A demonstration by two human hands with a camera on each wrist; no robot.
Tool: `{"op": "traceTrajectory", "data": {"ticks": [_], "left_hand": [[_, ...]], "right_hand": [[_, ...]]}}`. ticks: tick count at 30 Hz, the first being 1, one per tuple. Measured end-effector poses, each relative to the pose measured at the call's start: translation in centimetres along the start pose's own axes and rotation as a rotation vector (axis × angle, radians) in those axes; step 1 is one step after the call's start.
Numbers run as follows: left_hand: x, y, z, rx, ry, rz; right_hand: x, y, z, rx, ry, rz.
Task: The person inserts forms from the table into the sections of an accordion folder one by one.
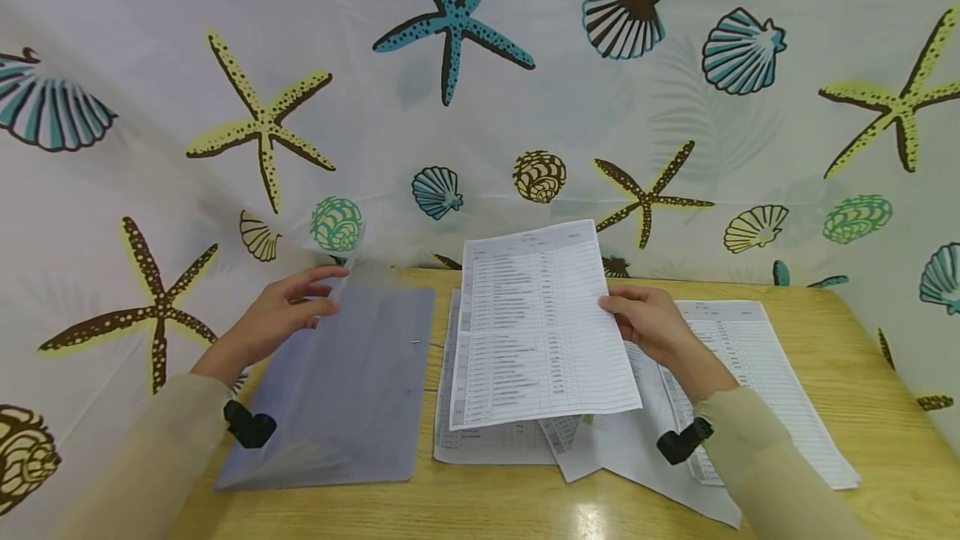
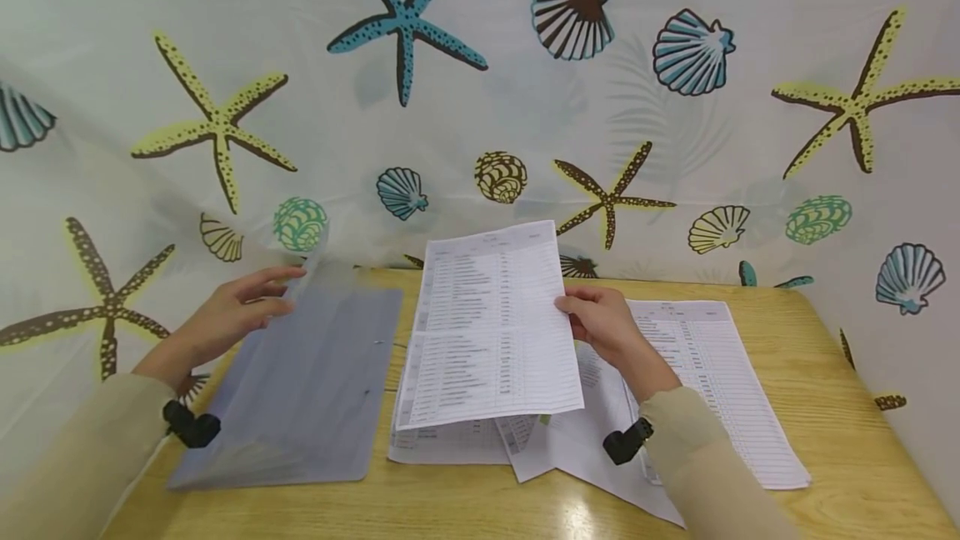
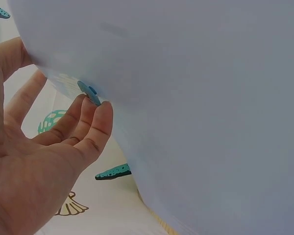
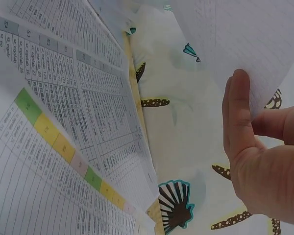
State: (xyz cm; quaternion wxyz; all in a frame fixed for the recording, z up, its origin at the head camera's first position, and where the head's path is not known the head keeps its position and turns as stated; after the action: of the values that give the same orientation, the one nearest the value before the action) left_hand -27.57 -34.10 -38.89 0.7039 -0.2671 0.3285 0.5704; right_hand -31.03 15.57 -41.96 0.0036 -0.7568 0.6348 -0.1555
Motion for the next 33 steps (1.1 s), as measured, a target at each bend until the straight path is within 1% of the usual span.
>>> {"op": "traceTrajectory", "data": {"ticks": [4, 12, 16, 25, 33], "left_hand": [[0.0, 0.1, 0.0, 0.002, -0.002, -0.001], [0.1, 0.1, 0.0, 0.005, -0.016, -0.005], [0.1, 0.1, -0.1, 0.001, -0.022, -0.005], [0.2, 0.1, -0.1, 0.001, -0.001, 0.007], [0.4, 0.3, 0.1, -0.008, 0.003, 0.009]], "right_hand": [[1.0, 0.3, 0.1, -0.004, 0.005, -0.001], [3.3, 1.0, 0.0, -0.027, 0.037, -0.057], [4.3, 1.1, 0.0, -0.021, 0.055, -0.063], [6.8, 1.3, 0.1, -0.005, 0.118, -0.083], [9.1, 1.7, 0.3, -0.013, 0.142, -0.094]]}}
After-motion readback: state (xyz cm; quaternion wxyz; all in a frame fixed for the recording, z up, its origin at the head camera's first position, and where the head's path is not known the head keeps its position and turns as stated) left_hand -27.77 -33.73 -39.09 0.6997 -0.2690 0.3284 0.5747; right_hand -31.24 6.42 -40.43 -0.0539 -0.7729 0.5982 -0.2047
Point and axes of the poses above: each hand's wrist, its own y-axis towards the middle knuckle, its own x-axis out of the palm, z = x × y, the point moved 5 cm from there along y, towards the middle knuckle, and after that the axes turned 15 degrees about y, right-handed, at the moved point
